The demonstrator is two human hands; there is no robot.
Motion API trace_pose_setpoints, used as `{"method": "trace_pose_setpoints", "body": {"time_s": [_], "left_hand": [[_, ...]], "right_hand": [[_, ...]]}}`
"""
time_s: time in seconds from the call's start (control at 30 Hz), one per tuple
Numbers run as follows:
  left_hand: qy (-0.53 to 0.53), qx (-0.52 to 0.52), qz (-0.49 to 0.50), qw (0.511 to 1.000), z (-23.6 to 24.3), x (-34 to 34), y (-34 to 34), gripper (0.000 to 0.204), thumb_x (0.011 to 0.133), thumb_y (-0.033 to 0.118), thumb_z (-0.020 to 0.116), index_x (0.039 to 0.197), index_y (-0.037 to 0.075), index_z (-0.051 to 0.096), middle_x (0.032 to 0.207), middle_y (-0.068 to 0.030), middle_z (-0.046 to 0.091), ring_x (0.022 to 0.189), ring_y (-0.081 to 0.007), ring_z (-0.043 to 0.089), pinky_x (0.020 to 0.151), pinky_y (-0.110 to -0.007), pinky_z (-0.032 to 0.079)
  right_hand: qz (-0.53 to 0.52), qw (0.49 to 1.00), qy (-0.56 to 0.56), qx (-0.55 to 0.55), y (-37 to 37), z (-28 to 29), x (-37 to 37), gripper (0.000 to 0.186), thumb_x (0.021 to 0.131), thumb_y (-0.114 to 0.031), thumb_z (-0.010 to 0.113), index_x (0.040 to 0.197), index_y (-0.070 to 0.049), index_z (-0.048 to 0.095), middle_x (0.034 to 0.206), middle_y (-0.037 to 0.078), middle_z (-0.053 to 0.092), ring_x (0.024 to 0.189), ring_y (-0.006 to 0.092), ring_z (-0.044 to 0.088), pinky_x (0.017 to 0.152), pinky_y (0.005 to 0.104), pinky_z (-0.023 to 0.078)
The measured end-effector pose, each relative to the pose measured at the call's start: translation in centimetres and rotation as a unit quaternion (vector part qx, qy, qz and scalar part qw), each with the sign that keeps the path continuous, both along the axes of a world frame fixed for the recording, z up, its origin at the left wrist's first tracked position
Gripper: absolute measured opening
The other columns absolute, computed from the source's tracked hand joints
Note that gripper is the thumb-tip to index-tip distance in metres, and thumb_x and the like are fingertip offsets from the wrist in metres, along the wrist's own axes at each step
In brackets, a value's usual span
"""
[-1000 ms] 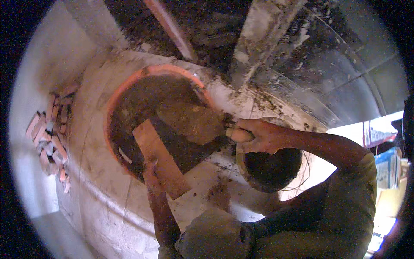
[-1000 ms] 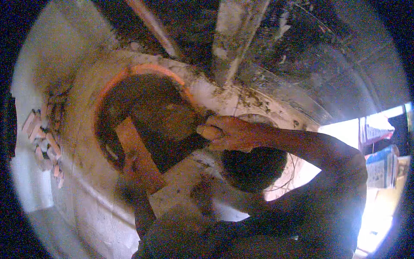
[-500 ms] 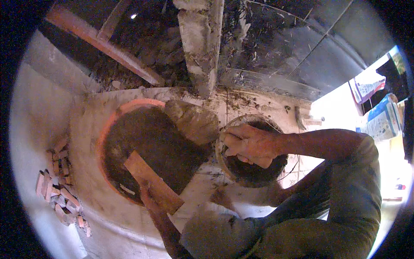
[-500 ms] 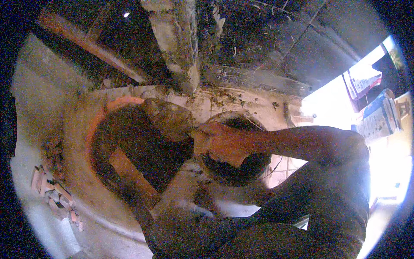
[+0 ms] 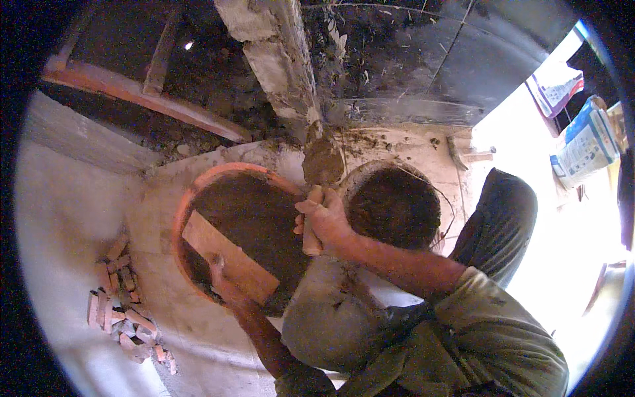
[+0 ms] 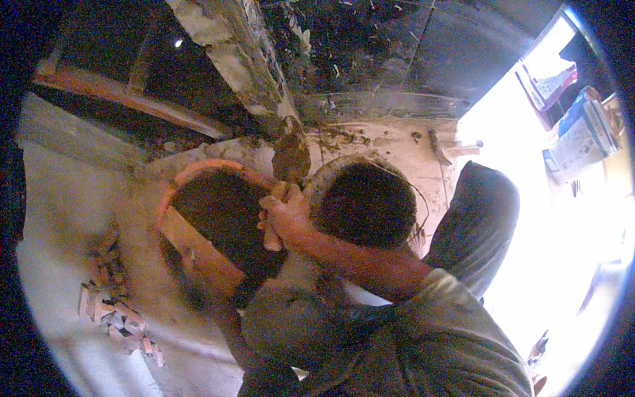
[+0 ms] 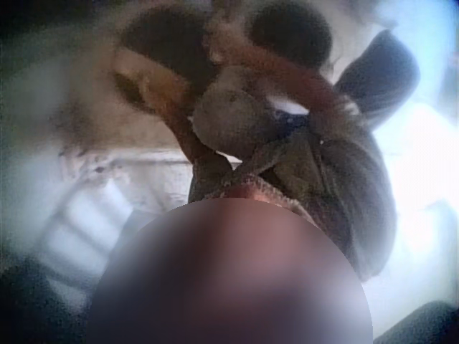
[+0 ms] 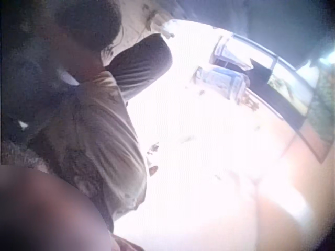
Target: The person uses a handheld power grinder to cut a ceramic tile while sitting on the floor, then carries a piece of brick and a tool into another room where they apply mortar to a structure using a trowel.
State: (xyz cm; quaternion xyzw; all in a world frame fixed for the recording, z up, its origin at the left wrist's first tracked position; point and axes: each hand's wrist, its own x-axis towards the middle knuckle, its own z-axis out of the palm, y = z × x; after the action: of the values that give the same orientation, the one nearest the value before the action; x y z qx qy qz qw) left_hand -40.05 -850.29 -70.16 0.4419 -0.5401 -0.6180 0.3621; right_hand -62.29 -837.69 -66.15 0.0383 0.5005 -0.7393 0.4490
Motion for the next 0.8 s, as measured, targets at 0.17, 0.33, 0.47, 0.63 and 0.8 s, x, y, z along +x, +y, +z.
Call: {"method": "trace_pose_setpoints", "body": {"time_s": [0.17, 0.33, 0.47, 0.63, 0.8], "left_hand": [[-0.069, -0.037, 0.013, 0.997, 0.2, 5.5, -1.1, 0.052, 0.092, 0.041, 0.044, 0.118, -0.003, 0.05, 0.11, -0.0159, 0.057, 0.104, -0.0266, 0.055, 0.087, -0.04, 0.047], [-0.067, 0.032, 0.062, 0.995, -0.2, 10.6, -0.4, 0.055, 0.091, 0.043, 0.044, 0.119, -0.005, 0.05, 0.111, -0.0175, 0.056, 0.103, -0.0272, 0.055, 0.088, -0.039, 0.046], [-0.067, 0.054, 0.074, 0.994, -0.9, 12.0, 0.6, 0.058, 0.09, 0.043, 0.045, 0.119, -0.007, 0.049, 0.113, -0.0188, 0.056, 0.103, -0.0277, 0.055, 0.089, -0.039, 0.045], [-0.139, -0.057, 0.04, 0.988, -2.3, 12.1, 1.6, 0.062, 0.089, 0.045, 0.047, 0.12, -0.009, 0.049, 0.114, -0.0201, 0.056, 0.103, -0.0288, 0.056, 0.09, -0.04, 0.044], [-0.105, 0.087, 0.084, 0.987, -1.4, 12.6, 2.3, 0.063, 0.088, 0.045, 0.05, 0.122, -0.007, 0.049, 0.118, -0.0193, 0.055, 0.107, -0.0284, 0.054, 0.09, -0.039, 0.045]], "right_hand": [[-0.129, 0.99, 0.057, 0.027, -3.9, -4.4, 1.0, 0.033, 0.081, -0.01, 0.064, 0.1, -0.003, 0.037, 0.077, 0.008, 0.051, 0.06, 0.0168, 0.057, 0.047, 0.0309, 0.052], [-0.144, 0.984, 0.088, 0.061, -4.5, -6.2, 0.5, 0.031, 0.083, -0.013, 0.064, 0.098, -0.004, 0.038, 0.074, 0.006, 0.051, 0.057, 0.0151, 0.055, 0.045, 0.03, 0.051], [-0.154, 0.983, 0.104, 0.002, -5.3, -6.2, 0.2, 0.032, 0.084, -0.02, 0.066, 0.093, -0.005, 0.039, 0.074, 0.005, 0.05, 0.053, 0.0128, 0.052, 0.043, 0.0276, 0.048], [-0.243, 0.883, 0.39, 0.096, -8.4, -13.4, -1.1, 0.036, 0.082, -0.023, 0.069, 0.089, -0.006, 0.038, 0.075, 0.004, 0.049, 0.061, 0.012, 0.052, 0.049, 0.0289, 0.047], [-0.227, 0.931, 0.236, 0.163, -9.3, -10.6, -1.2, 0.039, 0.076, -0.021, 0.073, 0.087, -0.003, 0.041, 0.079, 0.008, 0.05, 0.075, 0.0208, 0.052, 0.069, 0.038, 0.045]]}}
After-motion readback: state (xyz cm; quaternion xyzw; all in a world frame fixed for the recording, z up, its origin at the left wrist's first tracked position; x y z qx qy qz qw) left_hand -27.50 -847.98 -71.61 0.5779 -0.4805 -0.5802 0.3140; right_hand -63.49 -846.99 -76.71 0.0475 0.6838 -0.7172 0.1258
